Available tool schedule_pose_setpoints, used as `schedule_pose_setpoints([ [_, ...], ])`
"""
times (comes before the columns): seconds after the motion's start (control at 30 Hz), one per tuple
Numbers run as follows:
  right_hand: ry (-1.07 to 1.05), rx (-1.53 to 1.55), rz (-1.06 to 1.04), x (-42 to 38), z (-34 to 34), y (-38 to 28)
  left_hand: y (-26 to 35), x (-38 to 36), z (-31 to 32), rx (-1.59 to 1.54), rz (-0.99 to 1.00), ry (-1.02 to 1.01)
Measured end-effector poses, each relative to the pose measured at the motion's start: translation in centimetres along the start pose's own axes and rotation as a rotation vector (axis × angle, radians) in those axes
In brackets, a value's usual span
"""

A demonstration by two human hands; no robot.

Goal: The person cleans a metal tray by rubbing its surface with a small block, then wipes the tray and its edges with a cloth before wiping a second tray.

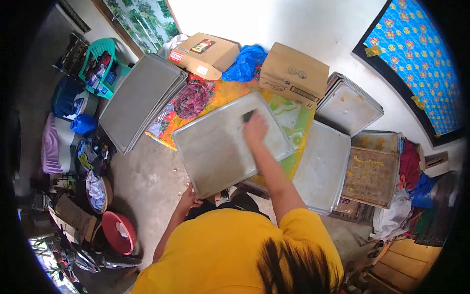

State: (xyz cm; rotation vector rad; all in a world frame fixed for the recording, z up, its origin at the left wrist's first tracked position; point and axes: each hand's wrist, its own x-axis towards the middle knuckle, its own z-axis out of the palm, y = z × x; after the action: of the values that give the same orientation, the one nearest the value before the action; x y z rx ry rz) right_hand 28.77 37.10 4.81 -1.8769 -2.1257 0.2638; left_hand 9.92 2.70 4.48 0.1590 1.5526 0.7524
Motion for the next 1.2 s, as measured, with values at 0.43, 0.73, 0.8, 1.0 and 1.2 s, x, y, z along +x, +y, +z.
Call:
schedule_pose_setpoints([
  [0.43, -0.201, 0.040, -0.172, -4.5, 1.7, -8.1, 3.1, 2.9, -3.3, 0.185, 0.046, -0.131],
  [0.73, -0.079, -0.085, -0.031, -3.7, 0.6, -5.0, 2.9, 4.4, -4.5, 0.341, 0.165, -0.218],
  [0.8, -0.175, -0.034, -0.088, -5.3, 0.0, -5.8, 3.2, 4.3, -4.2, 0.307, 0.215, -0.209],
  [1.0, -0.256, 0.021, -0.055, -5.7, -3.6, -2.4, 3.4, 2.8, -2.1, 0.287, 0.262, -0.073],
  [1.2, -0.095, -0.008, 0.020, -4.5, -6.0, 6.9, 1.4, 2.0, 1.0, 0.332, 0.273, 0.021],
])
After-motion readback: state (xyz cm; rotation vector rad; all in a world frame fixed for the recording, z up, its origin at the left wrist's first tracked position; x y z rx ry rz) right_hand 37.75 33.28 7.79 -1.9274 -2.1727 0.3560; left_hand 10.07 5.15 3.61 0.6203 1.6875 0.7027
